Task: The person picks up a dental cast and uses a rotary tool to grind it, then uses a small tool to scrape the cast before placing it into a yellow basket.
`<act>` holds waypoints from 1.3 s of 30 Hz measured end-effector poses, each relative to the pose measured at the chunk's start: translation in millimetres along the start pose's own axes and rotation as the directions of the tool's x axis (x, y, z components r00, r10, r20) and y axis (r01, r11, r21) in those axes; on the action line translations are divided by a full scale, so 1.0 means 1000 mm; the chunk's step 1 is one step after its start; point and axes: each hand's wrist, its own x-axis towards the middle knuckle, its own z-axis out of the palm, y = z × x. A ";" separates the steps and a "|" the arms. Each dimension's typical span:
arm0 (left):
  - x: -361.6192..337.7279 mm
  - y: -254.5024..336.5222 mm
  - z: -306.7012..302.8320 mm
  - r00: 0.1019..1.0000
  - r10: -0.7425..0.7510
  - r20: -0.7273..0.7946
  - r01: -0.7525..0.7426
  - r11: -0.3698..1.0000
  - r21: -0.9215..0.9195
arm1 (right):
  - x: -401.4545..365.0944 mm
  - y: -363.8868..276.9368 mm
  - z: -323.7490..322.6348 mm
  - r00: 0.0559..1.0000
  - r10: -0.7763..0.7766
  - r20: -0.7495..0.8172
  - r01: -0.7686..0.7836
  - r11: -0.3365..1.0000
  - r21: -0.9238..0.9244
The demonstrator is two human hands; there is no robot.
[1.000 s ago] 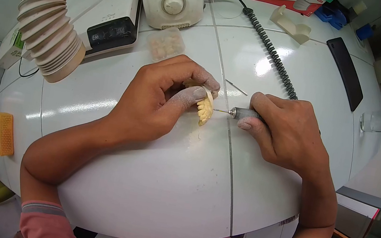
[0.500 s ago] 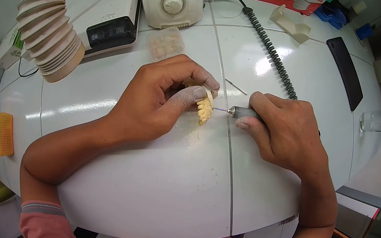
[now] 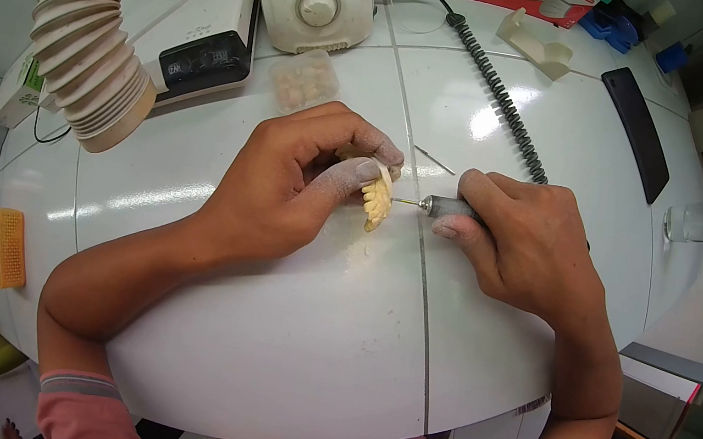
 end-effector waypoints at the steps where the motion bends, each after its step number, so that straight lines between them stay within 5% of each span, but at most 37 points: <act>1: 0.000 0.000 0.000 1.000 -0.003 0.000 0.003 1.000 0.001 | 0.000 0.000 0.000 1.000 0.002 0.005 -0.002 1.000 -0.004; 11: -0.001 -0.002 0.001 1.000 0.023 -0.011 -0.023 1.000 -0.021 | 0.000 0.001 -0.001 1.000 0.003 -0.002 -0.003 1.000 0.007; 14: -0.002 -0.001 0.001 0.998 0.023 -0.055 -0.028 0.995 -0.094 | -0.001 0.006 -0.004 0.989 0.012 -0.145 -0.009 1.000 0.024; 17: -0.001 -0.008 0.001 0.995 0.030 -0.095 -0.044 0.988 -0.145 | 0.005 0.020 -0.010 0.914 0.196 -0.354 -0.178 0.980 0.084; 18: -0.001 -0.007 0.000 0.994 0.042 -0.098 -0.054 0.991 -0.122 | 0.004 0.019 -0.025 0.907 0.329 -0.263 -0.320 0.944 0.076; 21: 0.001 -0.006 0.001 0.993 0.060 -0.099 -0.070 0.992 -0.100 | 0.000 0.048 -0.019 0.828 0.325 -0.456 -0.342 0.939 0.047; 22: 0.001 -0.006 0.001 0.993 0.062 -0.098 -0.072 0.992 -0.100 | -0.004 0.050 -0.022 0.824 0.404 -0.396 -0.426 0.904 0.036; 30: 0.002 -0.012 -0.002 0.988 0.125 -0.087 -0.132 0.987 -0.086 | 0.012 0.093 -0.027 0.769 0.284 -0.572 -0.327 0.945 0.029; 39: 0.005 -0.020 -0.002 0.985 0.121 -0.124 -0.138 0.981 -0.135 | 0.083 0.117 -0.037 0.836 0.267 -0.480 -0.377 0.914 -0.147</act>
